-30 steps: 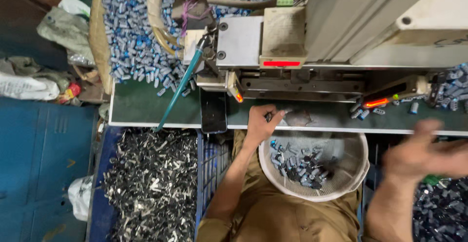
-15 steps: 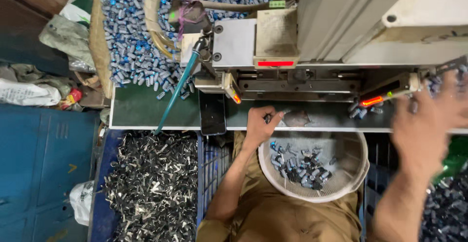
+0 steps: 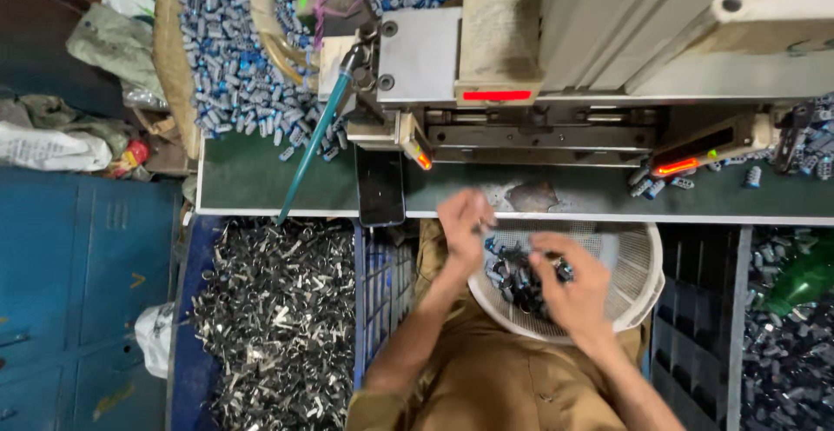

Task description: The person repeatedly picks small cylindrical components from a white basket, places them into a machine slot, and retrieves processed parts. The person also handles metal clips from a blue bin and places them into the machine. The task continues in a repetitive loop throughout the clip.

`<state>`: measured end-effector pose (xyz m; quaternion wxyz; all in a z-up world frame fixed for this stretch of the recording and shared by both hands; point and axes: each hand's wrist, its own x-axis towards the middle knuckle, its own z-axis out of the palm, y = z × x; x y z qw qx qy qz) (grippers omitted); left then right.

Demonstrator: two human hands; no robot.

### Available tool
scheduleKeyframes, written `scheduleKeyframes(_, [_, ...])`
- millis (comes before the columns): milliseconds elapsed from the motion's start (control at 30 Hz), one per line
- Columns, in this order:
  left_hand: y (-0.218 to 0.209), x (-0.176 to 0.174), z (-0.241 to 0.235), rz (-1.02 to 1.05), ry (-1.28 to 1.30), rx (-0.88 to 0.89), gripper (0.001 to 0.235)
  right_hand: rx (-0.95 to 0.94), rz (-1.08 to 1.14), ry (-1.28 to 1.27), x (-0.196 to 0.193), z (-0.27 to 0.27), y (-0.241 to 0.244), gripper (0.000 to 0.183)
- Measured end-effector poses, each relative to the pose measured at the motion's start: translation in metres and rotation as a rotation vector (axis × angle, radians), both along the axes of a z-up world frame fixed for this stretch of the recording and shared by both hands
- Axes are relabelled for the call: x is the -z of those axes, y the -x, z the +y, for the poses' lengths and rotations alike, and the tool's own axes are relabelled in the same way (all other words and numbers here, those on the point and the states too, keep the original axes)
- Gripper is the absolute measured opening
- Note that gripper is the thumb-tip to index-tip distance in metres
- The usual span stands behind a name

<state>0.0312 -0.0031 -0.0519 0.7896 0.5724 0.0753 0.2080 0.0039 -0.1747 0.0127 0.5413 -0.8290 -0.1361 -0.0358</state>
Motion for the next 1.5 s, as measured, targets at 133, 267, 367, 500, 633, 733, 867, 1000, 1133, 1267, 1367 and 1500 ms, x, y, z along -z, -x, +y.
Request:
scheduleKeyframes(133, [0.031,-0.015,-0.033,-0.14,0.03,0.14,0.03,-0.094,-0.013,-0.011,0.05,0.003,0.018,0.035])
scheduleKeyframes(267, [0.037,-0.034,-0.043,0.039,-0.025,0.16,0.034,-0.08,0.082,-0.002,0.079,0.005,0.005,0.036])
scheduleKeyframes(367, [0.042,-0.037,-0.036,-0.053,-0.318,0.095,0.022,-0.037,0.041,-0.039,0.077,-0.003,-0.007,0.029])
scheduleKeyframes(500, [0.046,-0.016,-0.026,0.148,0.021,0.175,0.025,-0.011,-0.043,-0.055,0.058,-0.01,-0.007,0.027])
scheduleKeyframes(633, [0.048,-0.003,-0.016,0.14,-0.182,0.26,0.013,0.012,0.007,-0.159,0.045,-0.002,-0.002,0.024])
scheduleKeyframes(733, [0.05,-0.01,-0.013,0.079,-0.352,0.224,0.014,0.026,0.209,-0.375,0.051,0.005,-0.001,0.026])
scheduleKeyframes(867, [0.057,-0.029,-0.012,-0.111,-0.642,0.048,0.014,0.003,0.328,-0.597,0.073,-0.002,0.004,0.023])
scheduleKeyframes(1000, [0.064,-0.043,-0.01,-0.253,-0.883,0.007,0.017,-0.012,0.333,-0.51,0.091,-0.009,0.006,0.027])
scheduleKeyframes(1133, [0.074,-0.048,-0.003,-0.318,-1.093,0.092,0.014,0.038,0.368,-0.492,0.091,-0.013,0.001,0.022])
scheduleKeyframes(1267, [0.09,-0.055,0.031,-0.295,-0.672,0.215,0.017,0.032,0.301,-0.652,0.07,-0.018,-0.016,0.019])
scheduleKeyframes(1367, [0.089,-0.055,0.064,-0.627,0.808,0.818,0.038,-0.023,0.179,-0.592,0.043,-0.019,-0.031,0.024])
scheduleKeyframes(1500, [0.091,-0.039,0.075,-0.205,0.831,0.636,0.064,-0.048,-0.181,-0.345,0.004,0.001,-0.075,0.026])
